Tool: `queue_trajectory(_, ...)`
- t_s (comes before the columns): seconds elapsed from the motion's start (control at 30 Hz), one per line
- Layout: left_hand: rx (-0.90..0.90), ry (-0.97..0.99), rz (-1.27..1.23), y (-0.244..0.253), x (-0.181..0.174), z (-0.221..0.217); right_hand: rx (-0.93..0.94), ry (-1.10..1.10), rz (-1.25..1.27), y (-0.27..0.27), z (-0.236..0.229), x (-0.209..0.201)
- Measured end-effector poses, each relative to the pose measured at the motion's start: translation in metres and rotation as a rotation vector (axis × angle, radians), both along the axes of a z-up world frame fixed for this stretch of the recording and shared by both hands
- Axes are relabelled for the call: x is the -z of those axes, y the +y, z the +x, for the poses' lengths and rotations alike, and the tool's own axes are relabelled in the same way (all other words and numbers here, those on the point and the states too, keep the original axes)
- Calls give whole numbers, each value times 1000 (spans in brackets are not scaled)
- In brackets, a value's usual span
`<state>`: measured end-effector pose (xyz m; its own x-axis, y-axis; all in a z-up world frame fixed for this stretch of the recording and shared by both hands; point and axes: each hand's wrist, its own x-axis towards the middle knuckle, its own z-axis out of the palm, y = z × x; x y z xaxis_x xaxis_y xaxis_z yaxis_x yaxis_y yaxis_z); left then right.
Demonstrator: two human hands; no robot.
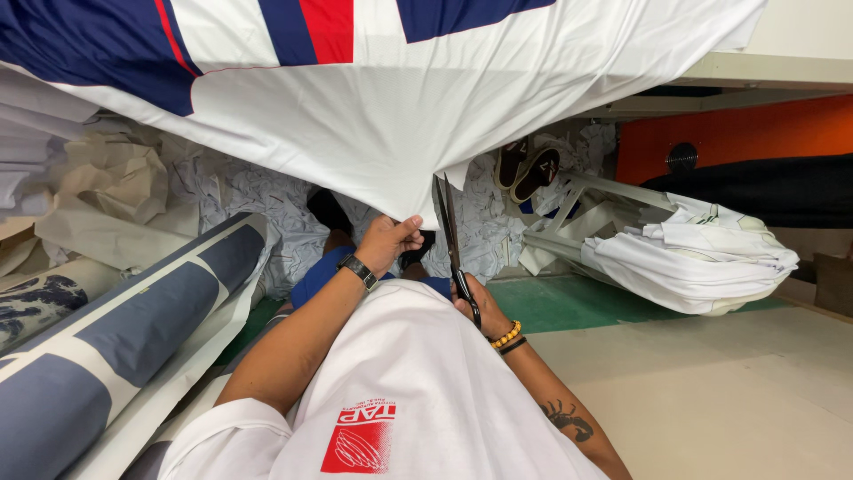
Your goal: The person uses shears to cut a blue, white, and red jersey laid flat on a table. They repeatedly smooth the fabric with one hand while cutting along seams and edges with the other, separating sections of the garment.
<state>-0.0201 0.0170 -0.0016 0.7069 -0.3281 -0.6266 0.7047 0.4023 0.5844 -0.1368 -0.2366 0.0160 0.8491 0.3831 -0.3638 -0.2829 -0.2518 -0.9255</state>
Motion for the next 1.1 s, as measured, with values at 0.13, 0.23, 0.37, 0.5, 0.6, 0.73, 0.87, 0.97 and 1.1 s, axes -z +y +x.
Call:
queue_trajectory(0.13,40,-8,-6,1,-3,1,-37,-82,-47,9,25,-7)
queue_trajectory(0.23,69,-15,-12,2,-8,1,-20,-140,-47,19,49,-12)
queue_trajectory(0.37,93,-32,-29,2,-11,0,-1,-148,-41,27,68,-13)
queue_trajectory(0.5,118,-36,22,4,-15,2,64,-26,-93,31,66,-13)
queue_trajectory(0.6,149,-28,53,8,-18,-2,72,-14,3,30,51,-12)
queue_trajectory(0.73,184,-32,46,14,-20,-6,25,-107,36,28,49,-11)
queue_trajectory(0.87,172,-39,5,18,-21,-6,25,-54,24,32,71,-12)
queue_trajectory(0.97,200,-69,14,18,-20,-5,9,-94,-7,36,90,-16)
queue_trajectory(1.1,223,-94,-23,19,-19,-3,10,-162,-7,43,112,-20)
